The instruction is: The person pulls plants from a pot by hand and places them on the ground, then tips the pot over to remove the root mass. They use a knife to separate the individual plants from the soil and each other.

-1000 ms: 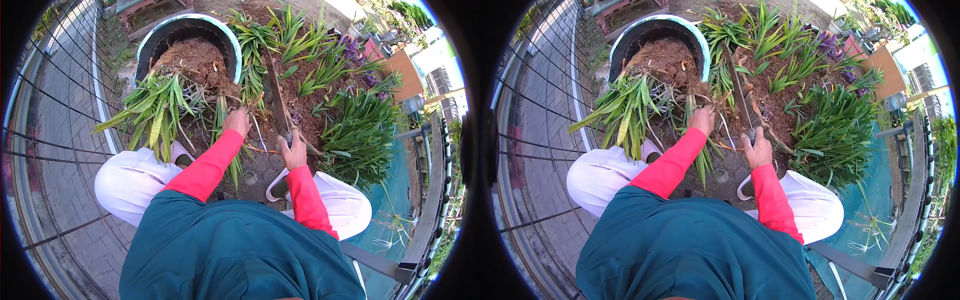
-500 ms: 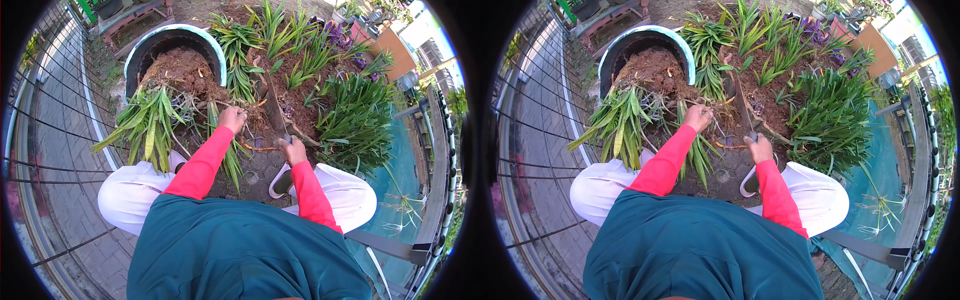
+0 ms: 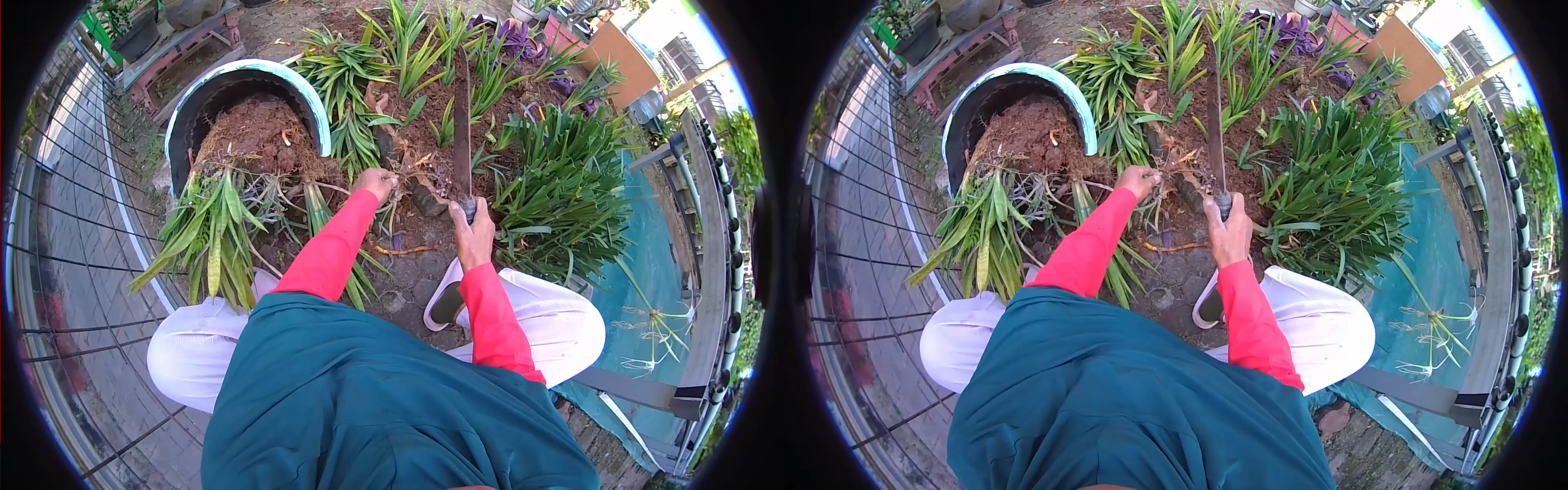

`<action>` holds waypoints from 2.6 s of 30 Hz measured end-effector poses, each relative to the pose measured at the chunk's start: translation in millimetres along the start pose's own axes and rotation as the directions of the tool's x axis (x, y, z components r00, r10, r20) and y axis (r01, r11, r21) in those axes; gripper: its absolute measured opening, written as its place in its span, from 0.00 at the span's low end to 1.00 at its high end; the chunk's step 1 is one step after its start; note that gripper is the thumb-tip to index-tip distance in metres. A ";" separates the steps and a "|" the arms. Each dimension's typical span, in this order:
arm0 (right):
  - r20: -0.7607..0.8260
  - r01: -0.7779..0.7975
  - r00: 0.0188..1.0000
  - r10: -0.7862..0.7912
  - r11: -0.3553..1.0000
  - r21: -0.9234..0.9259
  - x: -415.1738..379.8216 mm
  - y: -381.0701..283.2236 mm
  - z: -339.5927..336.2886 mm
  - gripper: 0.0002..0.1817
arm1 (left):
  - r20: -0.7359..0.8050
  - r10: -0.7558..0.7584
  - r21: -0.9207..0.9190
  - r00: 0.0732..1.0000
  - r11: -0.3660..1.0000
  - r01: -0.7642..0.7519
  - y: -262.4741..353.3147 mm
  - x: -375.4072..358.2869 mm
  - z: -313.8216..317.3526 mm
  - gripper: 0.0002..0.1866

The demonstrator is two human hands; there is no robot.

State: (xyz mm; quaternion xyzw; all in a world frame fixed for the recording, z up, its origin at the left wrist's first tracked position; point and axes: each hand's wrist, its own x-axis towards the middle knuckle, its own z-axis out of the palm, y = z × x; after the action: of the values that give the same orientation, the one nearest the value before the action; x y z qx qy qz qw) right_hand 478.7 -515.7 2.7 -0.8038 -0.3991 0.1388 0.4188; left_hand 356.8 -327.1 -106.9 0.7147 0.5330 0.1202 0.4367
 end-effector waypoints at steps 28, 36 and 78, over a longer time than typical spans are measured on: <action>0.422 -0.223 0.862 0.282 0.957 -0.184 -13.3 65.5 36.0 0.28 | 0.541 0.261 -0.339 0.799 0.938 -0.077 27.6 -48.9 -64.7 0.10; 0.433 -0.300 0.831 0.348 0.937 -0.177 -15.4 45.6 30.9 0.29 | 0.103 0.344 -0.571 0.933 0.789 -0.228 145.7 13.5 -180.4 0.16; 0.459 -0.317 0.848 0.264 0.948 0.041 -46.6 12.8 79.2 0.18 | -0.498 -0.311 0.295 0.809 0.817 0.496 -85.8 -87.7 -256.5 0.25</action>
State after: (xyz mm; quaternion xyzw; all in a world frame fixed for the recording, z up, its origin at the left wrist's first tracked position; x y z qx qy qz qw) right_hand 411.4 -510.7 -60.9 -0.7758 -0.3495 0.4043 0.3354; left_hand 101.6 -271.5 5.5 0.6125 0.7708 0.0612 0.1640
